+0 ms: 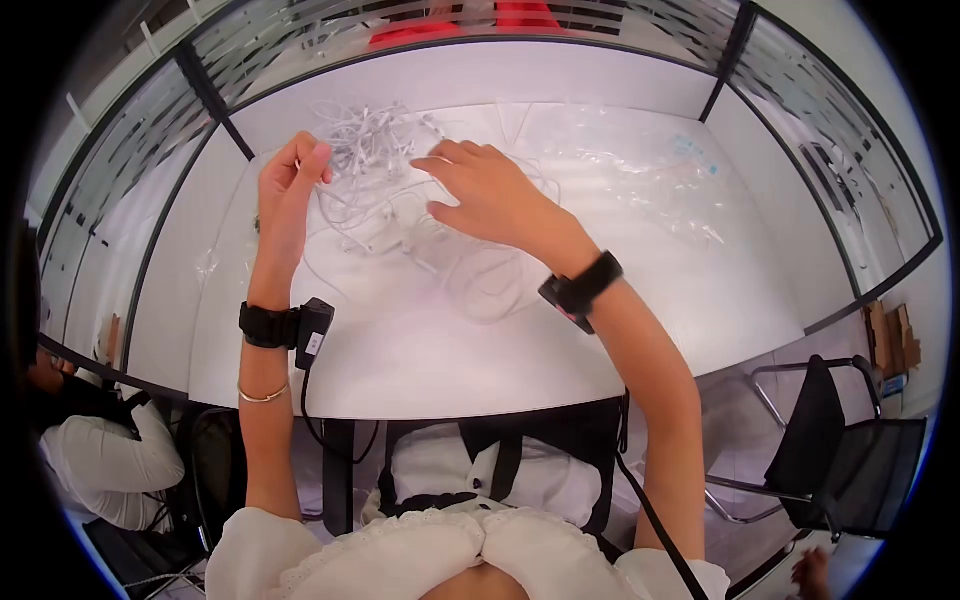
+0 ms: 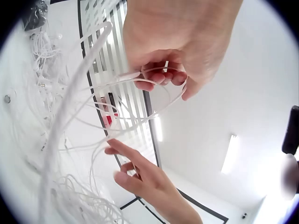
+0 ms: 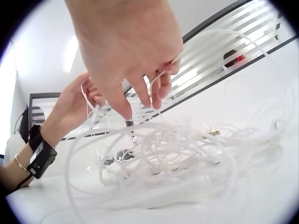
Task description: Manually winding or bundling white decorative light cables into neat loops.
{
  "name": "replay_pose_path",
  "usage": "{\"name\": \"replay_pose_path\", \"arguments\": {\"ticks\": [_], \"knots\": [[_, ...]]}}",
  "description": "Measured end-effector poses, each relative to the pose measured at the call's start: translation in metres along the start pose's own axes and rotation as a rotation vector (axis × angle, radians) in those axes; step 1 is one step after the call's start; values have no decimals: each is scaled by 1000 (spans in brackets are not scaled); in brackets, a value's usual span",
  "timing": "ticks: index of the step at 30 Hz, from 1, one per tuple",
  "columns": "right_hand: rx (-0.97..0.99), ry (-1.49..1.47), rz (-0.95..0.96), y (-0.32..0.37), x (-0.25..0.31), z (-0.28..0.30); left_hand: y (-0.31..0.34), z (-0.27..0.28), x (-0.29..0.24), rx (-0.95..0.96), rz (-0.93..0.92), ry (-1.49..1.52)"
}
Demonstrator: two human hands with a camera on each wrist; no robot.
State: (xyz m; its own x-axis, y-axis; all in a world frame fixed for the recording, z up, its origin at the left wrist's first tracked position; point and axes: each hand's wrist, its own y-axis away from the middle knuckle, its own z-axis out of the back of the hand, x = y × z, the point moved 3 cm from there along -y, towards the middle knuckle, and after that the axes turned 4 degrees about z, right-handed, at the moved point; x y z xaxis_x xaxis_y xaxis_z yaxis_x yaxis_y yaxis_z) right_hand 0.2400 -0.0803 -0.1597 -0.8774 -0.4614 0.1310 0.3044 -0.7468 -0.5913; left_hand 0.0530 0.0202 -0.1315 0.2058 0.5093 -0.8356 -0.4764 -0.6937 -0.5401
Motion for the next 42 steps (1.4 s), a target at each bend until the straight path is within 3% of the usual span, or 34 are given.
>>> {"name": "replay_pose_path", "arguments": {"ticks": [1,4,7,8,11,14,18,22,25,27,28,31,35,36,39,40,42], "knots": [[-36,16,34,-7,-1,-7,0,-2,-1,10,0,10],[117,-5,101,-21,2,-29,1,-3,-1,12,12,51],[274,46,21,-27,5,-32,0,1,0,-16,19,67],[182,-13,22,-26,-1,-33,0,3,1,-32,21,72],[163,-213,-135,-29,-4,-20,-2,10,2,-135,45,98],[124,-204,55,-25,-2,-32,-2,14,2,-161,84,135],[262,-179,62,-29,14,-37,-2,14,-2,-192,96,93],[69,-84,-78,-31,1,-12,-2,22,0,-294,122,103],[-5,-337,-229,-40,-7,26,-2,34,8,-332,162,149],[-70,-394,-221,-47,-6,54,-4,34,14,-367,184,244],[-82,-382,-262,-50,-4,67,-7,36,16,-189,136,198],[-212,-317,-204,-60,2,98,-4,11,4,-68,132,111],[-348,-198,36,-76,2,114,9,-21,-12,187,151,152],[-122,-250,-203,-82,31,139,11,-24,-7,286,181,205],[-343,-289,-136,-86,29,150,17,-36,-16,434,174,115],[-455,-476,-82,-83,32,153,18,-39,-11,438,83,34],[-559,-377,-76,-83,13,165,20,-39,-12,411,24,-201]]}}
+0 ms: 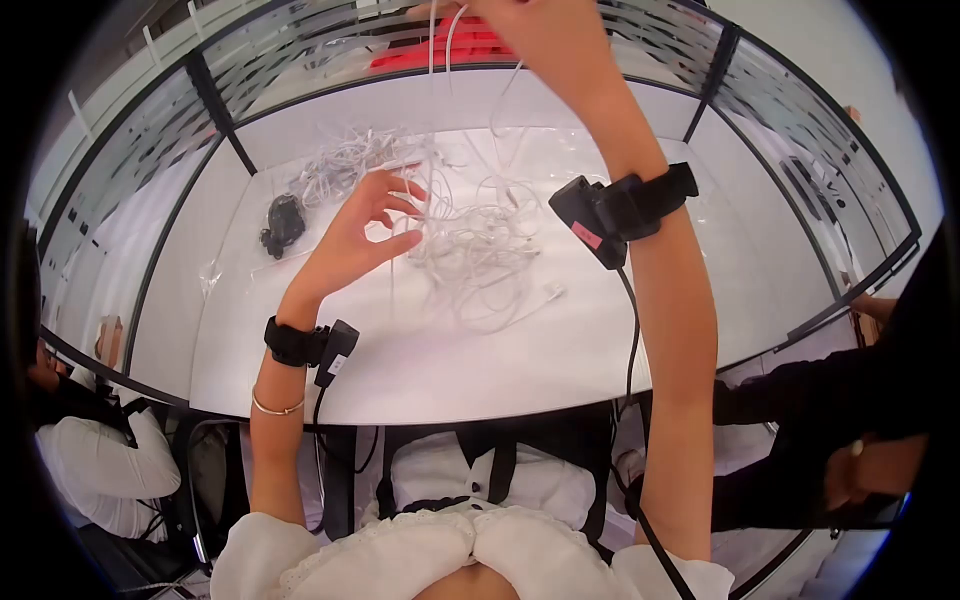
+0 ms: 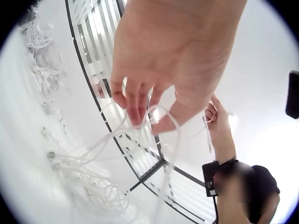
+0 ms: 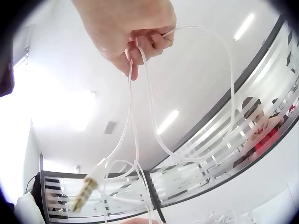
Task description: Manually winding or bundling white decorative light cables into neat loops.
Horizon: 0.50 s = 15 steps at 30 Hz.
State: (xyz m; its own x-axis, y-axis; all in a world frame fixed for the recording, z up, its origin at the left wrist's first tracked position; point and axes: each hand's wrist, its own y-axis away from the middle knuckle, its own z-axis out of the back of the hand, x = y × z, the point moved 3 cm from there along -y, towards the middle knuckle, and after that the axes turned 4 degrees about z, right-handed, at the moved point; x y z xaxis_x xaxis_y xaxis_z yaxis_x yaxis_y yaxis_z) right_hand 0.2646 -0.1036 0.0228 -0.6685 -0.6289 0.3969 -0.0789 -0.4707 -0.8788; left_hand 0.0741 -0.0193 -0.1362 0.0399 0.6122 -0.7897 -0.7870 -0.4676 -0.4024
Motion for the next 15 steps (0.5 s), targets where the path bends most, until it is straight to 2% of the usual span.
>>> {"name": "replay_pose_path", "arguments": {"ticks": [1,2,3,5,8,12,15], "knots": [[-49,43,26,-4,-8,10,1,1,0,-18,-3,-120],[-110,82,60,-6,-12,19,-2,4,10,-96,-33,-160],[-170,119,94,-7,-16,29,-1,10,11,-190,15,-183],[-254,33,-26,-4,-29,50,-2,25,25,-395,28,-191],[-326,11,-145,9,-33,66,2,56,47,-593,42,-139],[-352,119,-157,26,-59,93,14,100,60,-890,91,96],[-440,28,-159,39,-73,110,30,134,87,-1100,150,288]]}}
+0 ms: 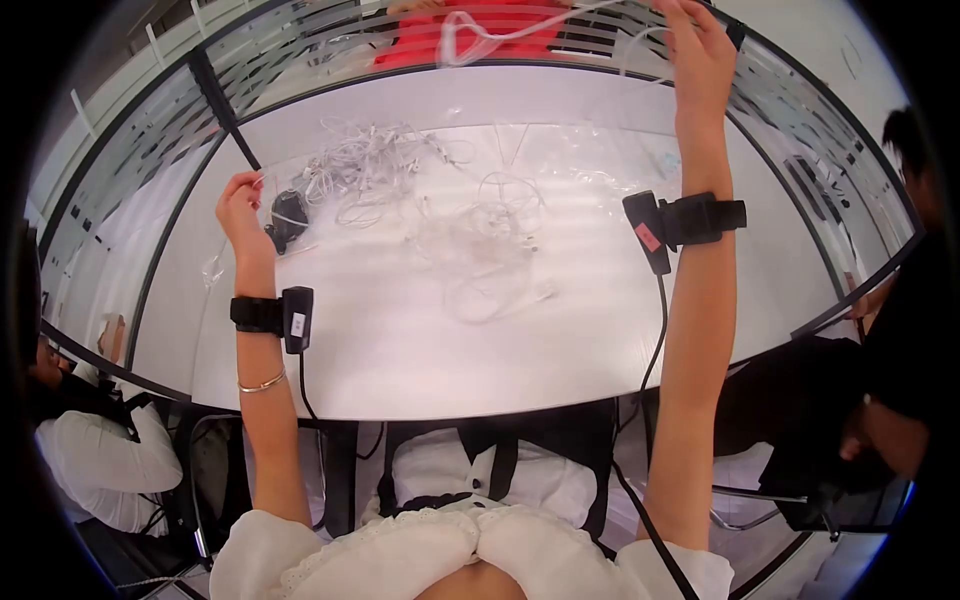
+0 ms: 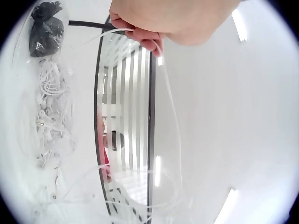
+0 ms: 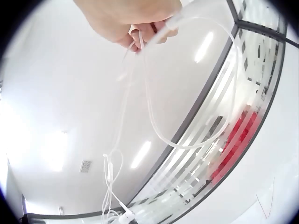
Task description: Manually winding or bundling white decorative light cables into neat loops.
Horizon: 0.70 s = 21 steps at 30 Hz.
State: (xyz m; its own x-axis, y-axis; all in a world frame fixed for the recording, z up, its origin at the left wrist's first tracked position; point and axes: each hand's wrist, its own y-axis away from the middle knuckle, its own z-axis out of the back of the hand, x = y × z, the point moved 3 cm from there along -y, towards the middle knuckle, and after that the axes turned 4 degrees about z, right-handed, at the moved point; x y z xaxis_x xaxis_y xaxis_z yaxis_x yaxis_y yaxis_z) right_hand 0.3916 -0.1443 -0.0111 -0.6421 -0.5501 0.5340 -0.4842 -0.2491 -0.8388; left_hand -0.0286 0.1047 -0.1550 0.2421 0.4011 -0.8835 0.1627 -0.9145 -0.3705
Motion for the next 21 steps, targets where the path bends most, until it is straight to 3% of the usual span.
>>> {"name": "replay_pose_path", "arguments": {"ticks": [3,6,7,10,11,14,16,18,21], "knots": [[-83,-24,-98,7,-19,18,-23,31,20,-150,118,15],[80,14,-112,29,-25,5,-30,39,29,-204,117,-51],[157,8,-139,33,-29,0,-31,36,32,-112,86,-85],[248,-3,-217,64,-26,-23,-7,10,22,29,217,-133],[290,-42,-227,73,-31,-31,-2,-3,21,-11,184,-138],[447,-180,-322,99,-28,-53,19,-40,12,262,-188,-163],[492,-214,-434,108,-11,-62,57,-75,-10,533,-165,-176],[494,-255,-427,113,-5,-59,91,-103,-17,784,-202,-265],[497,-301,-428,113,-4,-53,134,-130,-21,932,-314,-298]]}}
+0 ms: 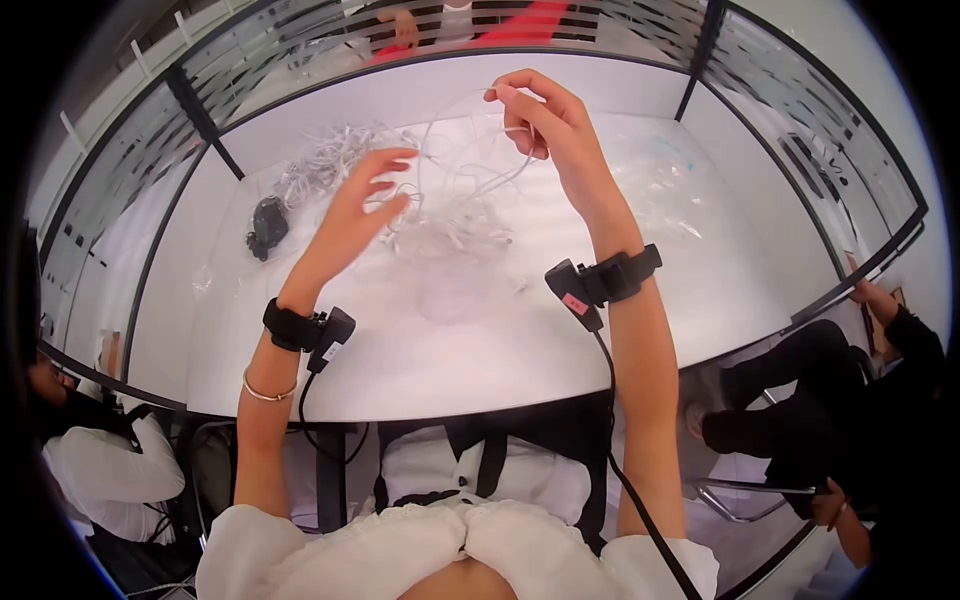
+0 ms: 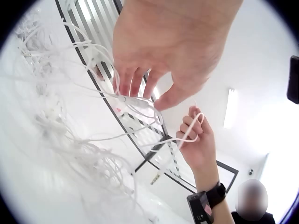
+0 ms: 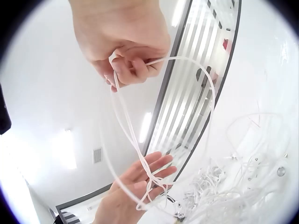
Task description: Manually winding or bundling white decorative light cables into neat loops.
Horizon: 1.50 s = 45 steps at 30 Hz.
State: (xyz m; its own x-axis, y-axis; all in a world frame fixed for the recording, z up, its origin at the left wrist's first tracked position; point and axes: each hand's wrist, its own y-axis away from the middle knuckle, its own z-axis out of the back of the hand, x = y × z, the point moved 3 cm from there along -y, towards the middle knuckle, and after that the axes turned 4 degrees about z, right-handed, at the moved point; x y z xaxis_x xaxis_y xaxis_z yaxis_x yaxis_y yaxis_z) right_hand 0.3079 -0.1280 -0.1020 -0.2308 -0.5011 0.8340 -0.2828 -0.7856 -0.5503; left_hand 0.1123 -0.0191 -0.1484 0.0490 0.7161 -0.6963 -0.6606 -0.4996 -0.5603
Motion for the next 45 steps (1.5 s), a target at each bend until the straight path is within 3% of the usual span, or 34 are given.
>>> {"name": "replay_pose_path", "arguments": {"ticks": [3,4,7,11,17,20,23,24,27,29,33,35,38,43,45], "knots": [[-22,-17,-11,4,-1,10,4,-17,-12,307,182,-43],[-33,-18,-14,4,-2,14,5,-21,-8,357,156,-41],[-72,39,22,4,-3,31,9,-16,-5,354,237,-125],[-105,260,-53,6,-19,48,15,-5,10,122,243,-2],[116,447,-145,7,-68,51,21,-9,18,103,415,376],[226,567,-184,9,-73,45,25,-11,20,123,418,382],[103,947,12,19,-64,37,28,-12,19,80,407,418],[158,1036,74,19,-58,32,29,-12,18,43,424,381],[188,813,311,19,-31,2,29,-9,13,-77,456,310],[166,505,128,24,-19,-28,29,-9,12,-151,466,320],[336,682,10,35,-17,-69,30,-14,6,-185,357,192],[303,631,31,36,-27,-70,29,-15,2,-183,271,94],[241,427,39,30,-34,-64,28,-11,10,-250,237,187],[63,205,-81,26,-33,-52,27,5,13,-293,311,129],[52,159,-26,22,-33,-49,26,6,10,-253,360,209]]}}
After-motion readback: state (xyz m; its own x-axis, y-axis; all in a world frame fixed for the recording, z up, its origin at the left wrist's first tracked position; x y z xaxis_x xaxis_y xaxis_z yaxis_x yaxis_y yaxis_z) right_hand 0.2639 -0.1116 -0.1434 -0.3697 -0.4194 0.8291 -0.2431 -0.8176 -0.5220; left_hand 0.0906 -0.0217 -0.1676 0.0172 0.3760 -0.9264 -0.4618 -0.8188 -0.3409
